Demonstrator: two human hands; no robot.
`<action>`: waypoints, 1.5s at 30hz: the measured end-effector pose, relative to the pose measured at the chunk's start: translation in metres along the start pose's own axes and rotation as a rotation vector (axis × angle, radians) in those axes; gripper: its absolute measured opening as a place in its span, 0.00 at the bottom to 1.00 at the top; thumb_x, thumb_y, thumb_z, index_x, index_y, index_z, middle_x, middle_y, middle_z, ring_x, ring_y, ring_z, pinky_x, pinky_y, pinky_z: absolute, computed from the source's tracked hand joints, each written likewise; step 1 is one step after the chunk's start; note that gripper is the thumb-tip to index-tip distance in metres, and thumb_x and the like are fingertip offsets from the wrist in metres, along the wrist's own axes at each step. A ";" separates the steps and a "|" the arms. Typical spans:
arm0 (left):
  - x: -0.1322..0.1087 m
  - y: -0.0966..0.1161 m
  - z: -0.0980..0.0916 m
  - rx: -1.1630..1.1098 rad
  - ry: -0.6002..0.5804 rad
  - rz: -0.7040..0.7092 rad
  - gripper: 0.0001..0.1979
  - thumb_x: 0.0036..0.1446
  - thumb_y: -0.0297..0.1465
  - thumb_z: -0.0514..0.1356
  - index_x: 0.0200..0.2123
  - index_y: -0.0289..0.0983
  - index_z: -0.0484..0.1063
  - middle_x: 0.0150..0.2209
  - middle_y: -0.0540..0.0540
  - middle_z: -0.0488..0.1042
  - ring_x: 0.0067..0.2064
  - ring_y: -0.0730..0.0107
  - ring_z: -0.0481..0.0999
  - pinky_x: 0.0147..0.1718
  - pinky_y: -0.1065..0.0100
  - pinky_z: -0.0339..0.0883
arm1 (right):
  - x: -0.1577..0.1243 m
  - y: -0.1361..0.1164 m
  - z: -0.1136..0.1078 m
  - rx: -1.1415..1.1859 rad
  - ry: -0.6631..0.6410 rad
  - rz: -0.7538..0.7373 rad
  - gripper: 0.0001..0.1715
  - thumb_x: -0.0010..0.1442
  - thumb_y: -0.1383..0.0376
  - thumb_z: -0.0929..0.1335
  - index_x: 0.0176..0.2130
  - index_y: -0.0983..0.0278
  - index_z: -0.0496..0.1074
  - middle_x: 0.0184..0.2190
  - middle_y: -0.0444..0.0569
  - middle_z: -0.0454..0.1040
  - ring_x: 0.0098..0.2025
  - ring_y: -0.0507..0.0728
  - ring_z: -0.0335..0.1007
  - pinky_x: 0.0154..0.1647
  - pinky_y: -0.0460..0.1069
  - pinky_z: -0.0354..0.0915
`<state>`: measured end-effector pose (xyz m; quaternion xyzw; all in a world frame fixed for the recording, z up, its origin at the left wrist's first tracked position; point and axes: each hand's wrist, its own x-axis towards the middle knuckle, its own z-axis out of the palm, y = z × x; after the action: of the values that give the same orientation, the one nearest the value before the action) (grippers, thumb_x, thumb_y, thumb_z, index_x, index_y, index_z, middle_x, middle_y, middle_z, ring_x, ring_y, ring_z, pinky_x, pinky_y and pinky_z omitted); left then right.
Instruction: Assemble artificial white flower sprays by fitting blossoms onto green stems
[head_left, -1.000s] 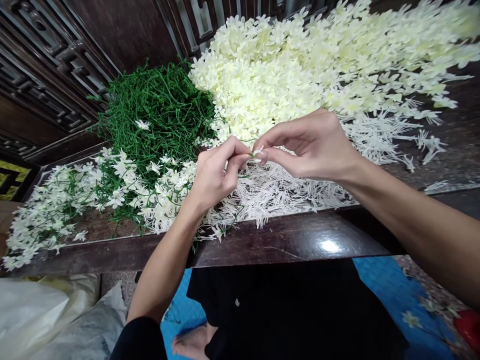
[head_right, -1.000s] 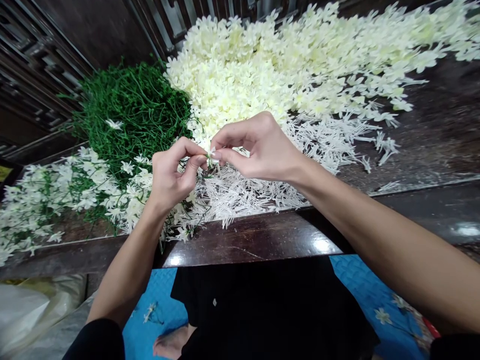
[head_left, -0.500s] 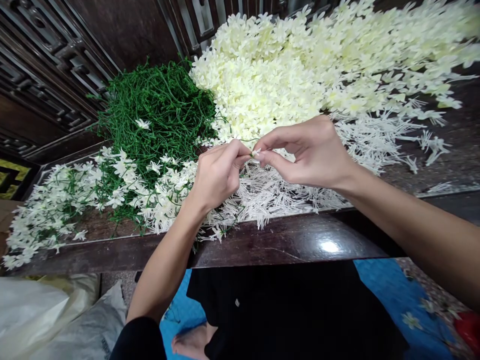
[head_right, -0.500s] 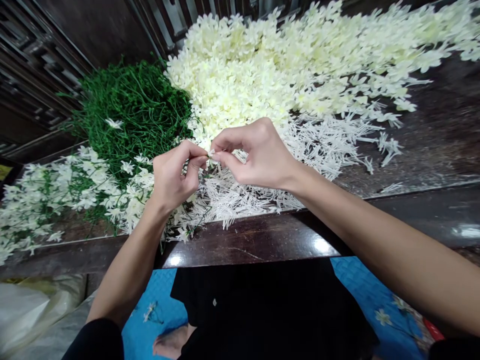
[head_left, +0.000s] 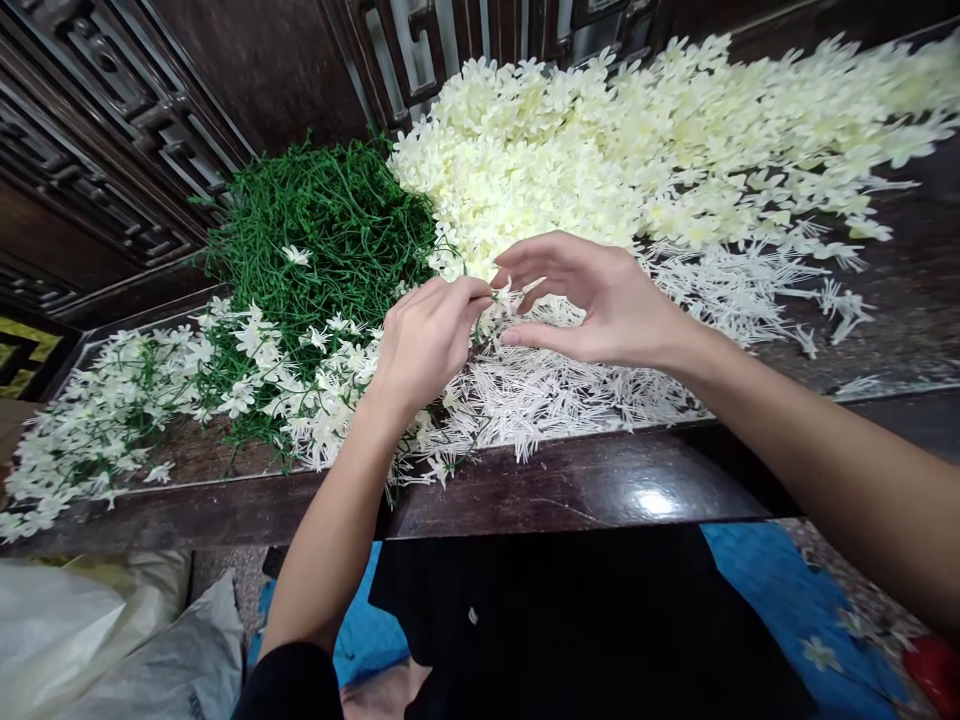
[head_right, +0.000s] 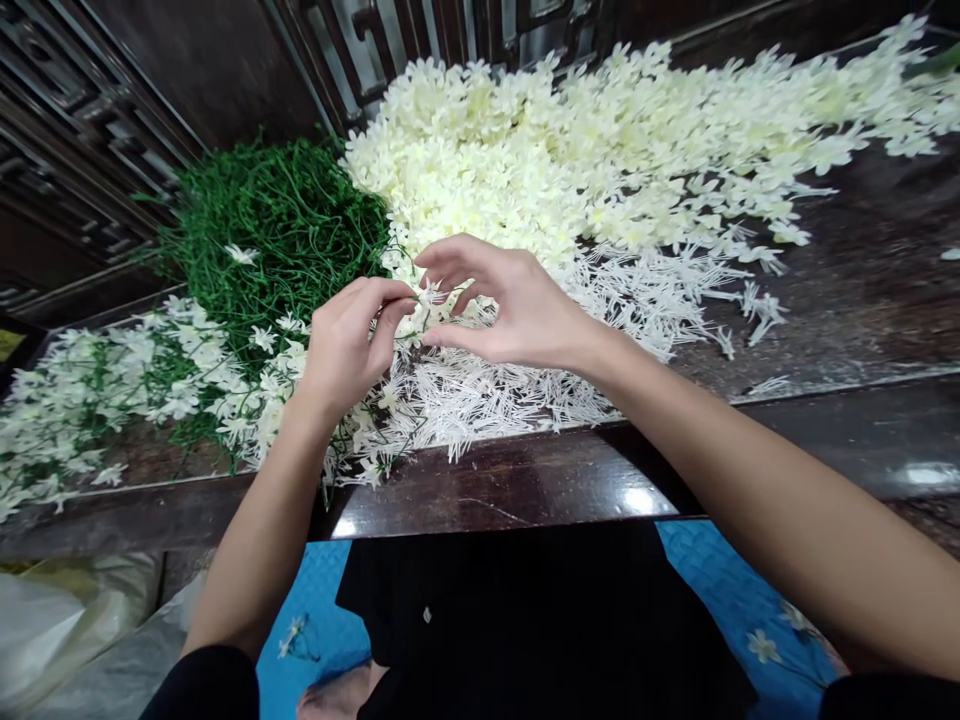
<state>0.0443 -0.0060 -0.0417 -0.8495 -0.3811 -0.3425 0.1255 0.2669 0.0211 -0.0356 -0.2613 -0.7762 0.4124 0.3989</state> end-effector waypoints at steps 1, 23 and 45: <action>0.000 0.000 0.001 -0.014 0.004 -0.007 0.07 0.73 0.27 0.56 0.42 0.38 0.73 0.34 0.47 0.81 0.34 0.68 0.77 0.35 0.67 0.67 | 0.000 0.001 0.000 0.000 0.021 -0.008 0.24 0.55 0.60 0.78 0.50 0.54 0.75 0.52 0.50 0.78 0.54 0.66 0.77 0.61 0.63 0.77; 0.003 0.007 0.003 -0.582 0.029 -0.340 0.03 0.70 0.28 0.59 0.41 0.39 0.72 0.32 0.50 0.81 0.32 0.74 0.80 0.33 0.72 0.74 | 0.002 -0.007 0.001 -0.104 0.108 0.028 0.11 0.64 0.55 0.72 0.43 0.57 0.82 0.45 0.50 0.83 0.46 0.63 0.80 0.52 0.62 0.78; 0.007 0.004 -0.003 -0.599 -0.022 -0.772 0.17 0.60 0.24 0.64 0.49 0.41 0.64 0.31 0.51 0.74 0.34 0.69 0.77 0.34 0.68 0.69 | 0.001 0.017 -0.002 -0.436 -0.475 0.080 0.13 0.67 0.58 0.70 0.42 0.62 0.83 0.42 0.51 0.83 0.48 0.63 0.76 0.61 0.69 0.66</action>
<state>0.0492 -0.0062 -0.0349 -0.6484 -0.5543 -0.4497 -0.2648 0.2688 0.0317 -0.0492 -0.2672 -0.9069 0.3011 0.1246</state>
